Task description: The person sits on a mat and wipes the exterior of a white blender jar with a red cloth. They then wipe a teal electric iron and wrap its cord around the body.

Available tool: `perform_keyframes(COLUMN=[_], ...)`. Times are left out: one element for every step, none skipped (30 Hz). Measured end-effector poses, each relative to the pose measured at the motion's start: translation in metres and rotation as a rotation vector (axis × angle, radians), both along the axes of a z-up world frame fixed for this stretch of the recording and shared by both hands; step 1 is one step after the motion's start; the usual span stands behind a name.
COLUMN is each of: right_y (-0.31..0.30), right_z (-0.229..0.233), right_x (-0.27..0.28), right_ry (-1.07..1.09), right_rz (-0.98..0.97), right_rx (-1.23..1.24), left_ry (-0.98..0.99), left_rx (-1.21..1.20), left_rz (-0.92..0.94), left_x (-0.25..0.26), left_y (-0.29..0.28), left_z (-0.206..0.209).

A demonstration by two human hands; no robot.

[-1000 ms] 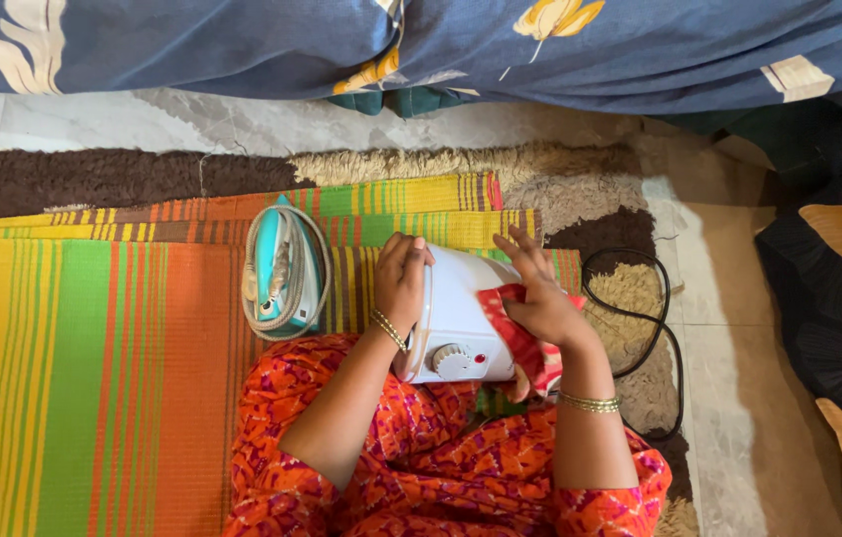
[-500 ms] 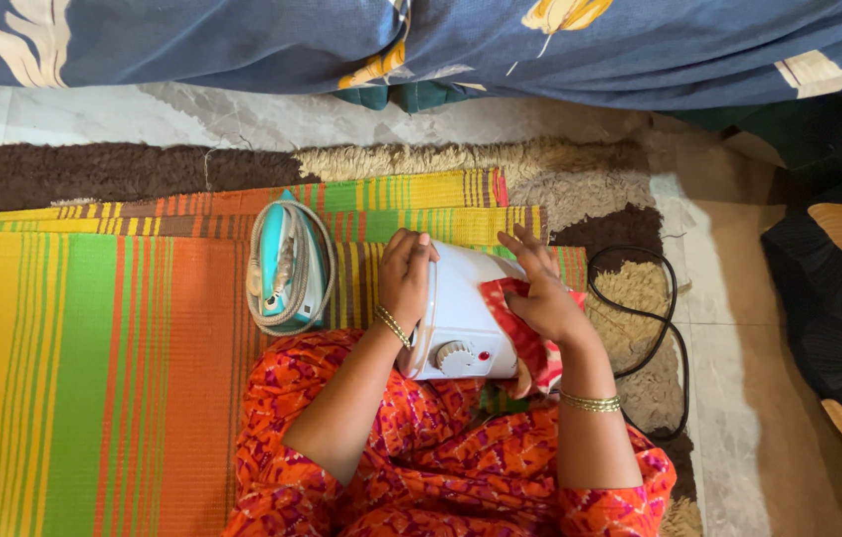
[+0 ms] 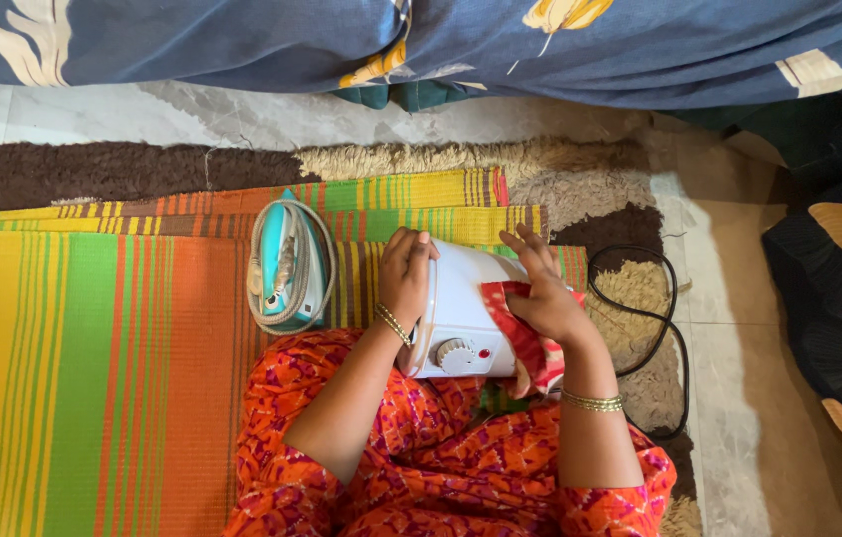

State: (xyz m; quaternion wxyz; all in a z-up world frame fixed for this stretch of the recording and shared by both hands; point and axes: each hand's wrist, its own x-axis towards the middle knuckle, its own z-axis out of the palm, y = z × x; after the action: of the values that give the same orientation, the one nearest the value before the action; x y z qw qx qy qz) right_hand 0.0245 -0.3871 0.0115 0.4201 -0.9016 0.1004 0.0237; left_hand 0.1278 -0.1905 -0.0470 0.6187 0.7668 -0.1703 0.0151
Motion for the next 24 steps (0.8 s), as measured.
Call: perform_keyframes(right_y=[0.002, 0.006, 0.012, 0.020, 0.029, 0.034, 0.035, 0.036, 0.037, 0.035, 0.030, 0.024, 0.016, 0.006, -0.003, -0.008, -0.012, -0.015, -0.015, -0.010, -0.004, 0.000, 0.005, 0.010], right_z=[0.000, 0.001, 0.002, 0.004, 0.005, 0.006, 0.006, 0.005, 0.000, -0.006, -0.014, -0.023, -0.031, -0.039, -0.046, -0.053, -0.057, -0.060, -0.060, -0.060, -0.059, -0.057, -0.055, -0.053], right_x=[0.001, 0.002, 0.005, 0.006, 0.007, 0.007, 0.008, 0.010, 0.009, 0.010, 0.011, 0.011, 0.011, 0.010, 0.010, 0.010, 0.010, 0.008, 0.005, 0.002, -0.002, -0.005, -0.008, -0.011], right_ry=[-0.005, -0.010, -0.016, -0.007, 0.003, 0.012, -0.030, -0.072, -0.110, -0.128, -0.147, -0.165, -0.215, -0.265, -0.319, -0.360, -0.404, -0.449, -0.482, -0.515, -0.546, -0.576, -0.602, -0.627], right_rz=[-0.002, -0.003, -0.004, 0.021, 0.045, 0.069, 0.056, 0.044, 0.031, -0.025, -0.082, -0.138, -0.202, -0.265, -0.327, -0.376, -0.425, -0.473, -0.479, -0.485, -0.491, -0.479, -0.467, -0.454], right_rx=[0.041, 0.082, 0.122, 0.045, -0.032, -0.109, -0.105, -0.102, -0.095, -0.089, -0.083, -0.078, -0.148, -0.219, -0.292, -0.298, -0.303, -0.308, -0.368, -0.428, -0.487, -0.533, -0.578, -0.623], left_ry=[0.003, 0.005, 0.008, 0.010, 0.013, 0.016, 0.017, 0.018, 0.023, 0.032, 0.040, 0.049, 0.040, 0.030, 0.018, 0.068, 0.116, 0.164, 0.071, -0.022, -0.113, -0.245, -0.373, -0.501], left_rx=[-0.005, -0.009, -0.015, -0.025, -0.035, -0.045, -0.048, -0.052, -0.053, -0.055, -0.058, -0.061, -0.088, -0.114, -0.142, -0.139, -0.137, -0.133, -0.021, 0.090, 0.200, 0.262, 0.324, 0.385], left_rz=[0.001, 0.001, 0.002, 0.003, 0.003, 0.004, 0.001, -0.002, -0.006, -0.037, -0.069, -0.100, -0.146, -0.191, -0.236, -0.258, -0.279, -0.300, -0.261, -0.220, -0.176, -0.121, -0.066, -0.010], left_x=[0.001, 0.001, 0.002, 0.002, 0.002, 0.003, 0.004, 0.007, 0.008, 0.011, 0.015, 0.018, 0.022, 0.025, 0.026, 0.025, 0.023, 0.020, 0.015, 0.007, -0.001, -0.010, -0.021, -0.029], left_y=[0.000, 0.000, -0.001, -0.001, -0.001, -0.001, -0.001, -0.002, 0.000, 0.001, 0.002, 0.004, 0.008, 0.012, 0.016, 0.020, 0.024, 0.027, 0.026, 0.025, 0.024, 0.022, 0.020, 0.016], left_z=[0.000, -0.001, -0.002, -0.003, -0.005, -0.007, -0.009, -0.011, -0.013, -0.015, -0.017, -0.019, -0.020, -0.020, -0.019, -0.018, -0.016, -0.014, -0.012, -0.010, -0.008, -0.007, -0.006, -0.005])
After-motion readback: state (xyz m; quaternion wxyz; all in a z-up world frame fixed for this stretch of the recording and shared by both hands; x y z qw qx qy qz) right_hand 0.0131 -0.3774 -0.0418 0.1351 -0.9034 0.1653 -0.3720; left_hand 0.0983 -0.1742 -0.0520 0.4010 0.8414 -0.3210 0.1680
